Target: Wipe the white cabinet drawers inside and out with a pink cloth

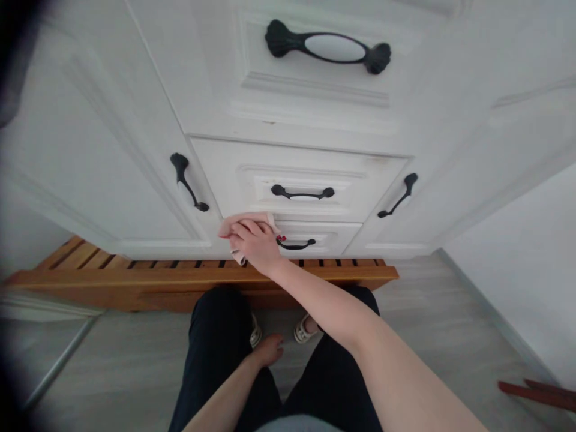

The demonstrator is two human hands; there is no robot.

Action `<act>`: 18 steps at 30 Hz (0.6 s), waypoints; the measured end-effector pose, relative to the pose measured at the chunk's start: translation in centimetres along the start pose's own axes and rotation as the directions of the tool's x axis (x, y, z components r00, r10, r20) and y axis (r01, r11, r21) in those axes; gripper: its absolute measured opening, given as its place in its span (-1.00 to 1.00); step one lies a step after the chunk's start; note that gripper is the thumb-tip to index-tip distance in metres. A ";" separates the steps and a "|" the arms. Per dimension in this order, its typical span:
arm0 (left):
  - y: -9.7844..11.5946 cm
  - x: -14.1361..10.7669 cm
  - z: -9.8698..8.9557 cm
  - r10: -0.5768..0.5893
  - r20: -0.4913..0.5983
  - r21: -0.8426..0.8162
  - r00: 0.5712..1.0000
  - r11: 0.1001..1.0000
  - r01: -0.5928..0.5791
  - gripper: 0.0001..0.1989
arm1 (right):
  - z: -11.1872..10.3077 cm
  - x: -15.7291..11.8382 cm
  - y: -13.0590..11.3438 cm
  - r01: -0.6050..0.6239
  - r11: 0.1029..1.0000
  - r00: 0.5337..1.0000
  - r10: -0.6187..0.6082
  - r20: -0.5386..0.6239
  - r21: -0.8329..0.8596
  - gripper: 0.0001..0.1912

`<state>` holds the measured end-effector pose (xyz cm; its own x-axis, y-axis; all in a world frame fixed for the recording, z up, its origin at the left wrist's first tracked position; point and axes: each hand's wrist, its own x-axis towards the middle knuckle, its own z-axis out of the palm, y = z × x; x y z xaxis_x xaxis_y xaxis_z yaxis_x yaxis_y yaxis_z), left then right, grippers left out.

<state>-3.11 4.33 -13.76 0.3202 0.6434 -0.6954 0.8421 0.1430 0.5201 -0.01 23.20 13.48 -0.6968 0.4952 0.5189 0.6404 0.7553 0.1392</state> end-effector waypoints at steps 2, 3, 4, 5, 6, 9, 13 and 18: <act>-0.5 0.1 0.0 0.001 -0.017 0.029 1.000 1.000 -0.001 -0.66 | 0.5 -0.6 1.9 0.067 0.997 0.996 -0.065 0.052 -0.024 -0.66; -0.7 0.2 -0.1 -0.002 -0.029 0.037 1.000 0.999 0.003 -0.66 | 0.5 -1.4 2.9 0.087 0.996 0.993 -0.084 0.077 -0.032 -0.64; -0.8 0.3 -0.1 -0.005 -0.043 0.040 0.999 0.999 0.007 -0.66 | 0.5 -2.6 4.0 0.094 0.995 0.991 -0.089 0.100 -0.043 -0.63; -1.0 0.5 -0.2 -0.007 -0.055 0.038 0.998 0.999 0.009 -0.66 | 0.3 -3.9 5.1 0.090 0.994 0.989 -0.083 0.119 -0.055 -0.63; -1.1 0.7 -0.1 -0.006 -0.063 0.033 0.998 0.999 0.008 -0.66 | 0.0 -5.3 6.2 0.082 0.994 0.988 -0.072 0.135 -0.070 -0.64; -1.4 1.0 0.0 -0.005 -0.062 0.016 0.998 1.000 0.006 -0.68 | -1.1 -9.5 9.3 0.038 0.992 0.988 -0.019 0.153 -0.122 -0.64; -1.6 1.0 0.3 -0.003 -0.038 0.020 0.999 1.000 0.004 -0.66 | -3.0 -14.3 13.2 -0.108 0.972 0.977 0.144 0.160 -0.211 -0.69; -1.0 0.5 0.3 -0.012 -0.011 0.048 1.000 0.999 0.013 -0.64 | -4.9 -18.5 16.7 -0.326 0.894 0.923 0.370 0.100 -0.307 -0.76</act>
<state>-3.64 4.33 -14.77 0.3050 0.6501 -0.6960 0.8660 0.1147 0.4867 25.10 24.54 10.30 -0.4385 0.7801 0.4464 0.8987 0.3826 0.2142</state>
